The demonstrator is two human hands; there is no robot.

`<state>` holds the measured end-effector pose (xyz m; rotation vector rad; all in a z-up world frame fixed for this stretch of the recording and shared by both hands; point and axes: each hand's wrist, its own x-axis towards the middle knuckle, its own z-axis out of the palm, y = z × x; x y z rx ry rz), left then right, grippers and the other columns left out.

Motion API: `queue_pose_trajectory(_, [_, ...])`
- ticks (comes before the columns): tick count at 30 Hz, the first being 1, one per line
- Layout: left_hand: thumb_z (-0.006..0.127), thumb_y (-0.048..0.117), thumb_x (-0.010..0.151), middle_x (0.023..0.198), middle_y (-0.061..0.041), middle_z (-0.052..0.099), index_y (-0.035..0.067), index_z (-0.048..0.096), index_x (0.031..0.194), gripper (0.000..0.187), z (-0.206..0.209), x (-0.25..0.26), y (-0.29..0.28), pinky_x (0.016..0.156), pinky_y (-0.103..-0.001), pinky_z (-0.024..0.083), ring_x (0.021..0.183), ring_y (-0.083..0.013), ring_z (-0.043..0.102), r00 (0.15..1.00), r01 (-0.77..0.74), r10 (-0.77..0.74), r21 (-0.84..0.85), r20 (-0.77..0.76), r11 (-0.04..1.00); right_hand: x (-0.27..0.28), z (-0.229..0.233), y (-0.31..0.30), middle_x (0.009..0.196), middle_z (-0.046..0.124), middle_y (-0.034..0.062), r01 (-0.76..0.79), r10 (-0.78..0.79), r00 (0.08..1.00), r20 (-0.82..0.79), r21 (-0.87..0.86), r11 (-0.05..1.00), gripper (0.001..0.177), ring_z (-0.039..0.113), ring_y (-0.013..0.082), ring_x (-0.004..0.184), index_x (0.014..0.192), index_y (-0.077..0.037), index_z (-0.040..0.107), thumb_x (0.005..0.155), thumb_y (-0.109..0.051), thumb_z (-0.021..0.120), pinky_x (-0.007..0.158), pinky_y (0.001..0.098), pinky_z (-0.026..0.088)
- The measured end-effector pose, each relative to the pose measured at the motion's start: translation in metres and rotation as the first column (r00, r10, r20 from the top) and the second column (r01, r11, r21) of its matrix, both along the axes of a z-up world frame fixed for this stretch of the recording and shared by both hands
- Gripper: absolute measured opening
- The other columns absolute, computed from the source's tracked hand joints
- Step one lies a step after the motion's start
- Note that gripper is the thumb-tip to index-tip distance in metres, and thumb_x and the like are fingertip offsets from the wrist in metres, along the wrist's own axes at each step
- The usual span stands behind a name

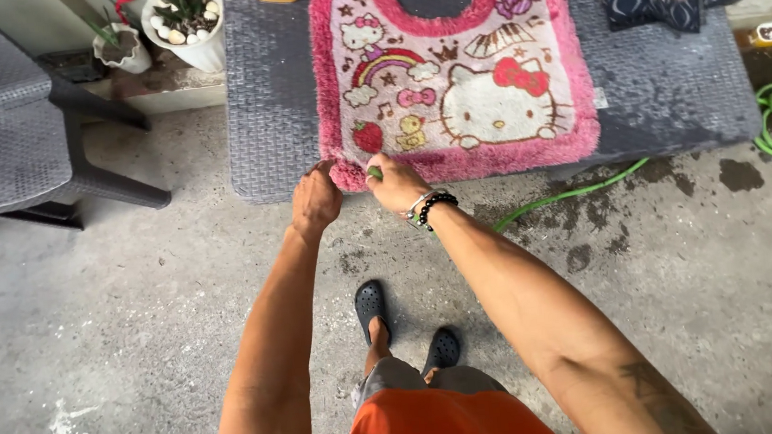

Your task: Clean a floor mat using a water hose.

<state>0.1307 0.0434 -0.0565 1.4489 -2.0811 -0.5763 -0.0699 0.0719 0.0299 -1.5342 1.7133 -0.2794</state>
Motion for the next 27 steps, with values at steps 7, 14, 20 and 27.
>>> queue_pose_trajectory(7, [0.054,0.002,0.085,0.103,-0.025,0.073,0.005,0.054,0.142,0.057,0.009,0.002,-0.019,0.084,-0.048,0.062,0.088,-0.0388,0.076,0.985,-0.111,0.046,0.407,0.165,0.907,0.006,0.001,-0.012,0.086,0.059,0.0009,0.032,-0.033,0.999,0.002,0.112,0.993,0.019,0.057,0.0154,0.065,0.116,-0.015,0.057,0.102,-0.027,0.055,0.055,0.0337,0.045])
queue_pose_trajectory(14, [0.064,0.011,0.083,0.094,-0.028,0.072,0.008,0.064,0.127,0.044,-0.027,-0.008,-0.036,0.083,-0.056,0.055,0.09,-0.047,0.069,0.982,0.008,-0.043,0.187,0.185,0.982,-0.002,0.0,-0.012,0.085,0.064,0.004,-0.004,-0.002,0.999,0.039,0.151,0.988,0.022,0.061,0.0179,0.066,0.12,-0.017,0.06,0.1,-0.026,0.059,0.052,0.0345,0.046])
queue_pose_trajectory(20, [0.058,0.007,0.083,0.094,-0.028,0.071,0.007,0.064,0.121,0.039,-0.013,-0.015,-0.05,0.084,-0.058,0.055,0.091,-0.0486,0.069,0.991,0.048,-0.077,0.241,0.113,0.969,0.0,0.027,-0.027,0.09,0.063,0.0065,0.048,-0.06,0.996,0.065,0.17,0.984,0.022,0.062,0.0207,0.07,0.121,-0.019,0.058,0.101,-0.029,0.056,0.061,0.0416,0.052])
queue_pose_trajectory(27, [0.059,0.003,0.082,0.091,-0.03,0.071,-0.003,0.059,0.123,0.041,0.005,-0.011,-0.08,0.076,-0.058,0.056,0.083,-0.0503,0.068,0.993,0.076,-0.083,0.088,0.078,0.993,0.003,-0.024,-0.066,0.089,0.067,0.0064,-0.003,0.01,0.999,0.043,-0.156,0.988,0.025,0.064,0.0188,0.075,0.118,-0.015,0.059,0.098,-0.028,0.064,0.065,0.0405,0.052])
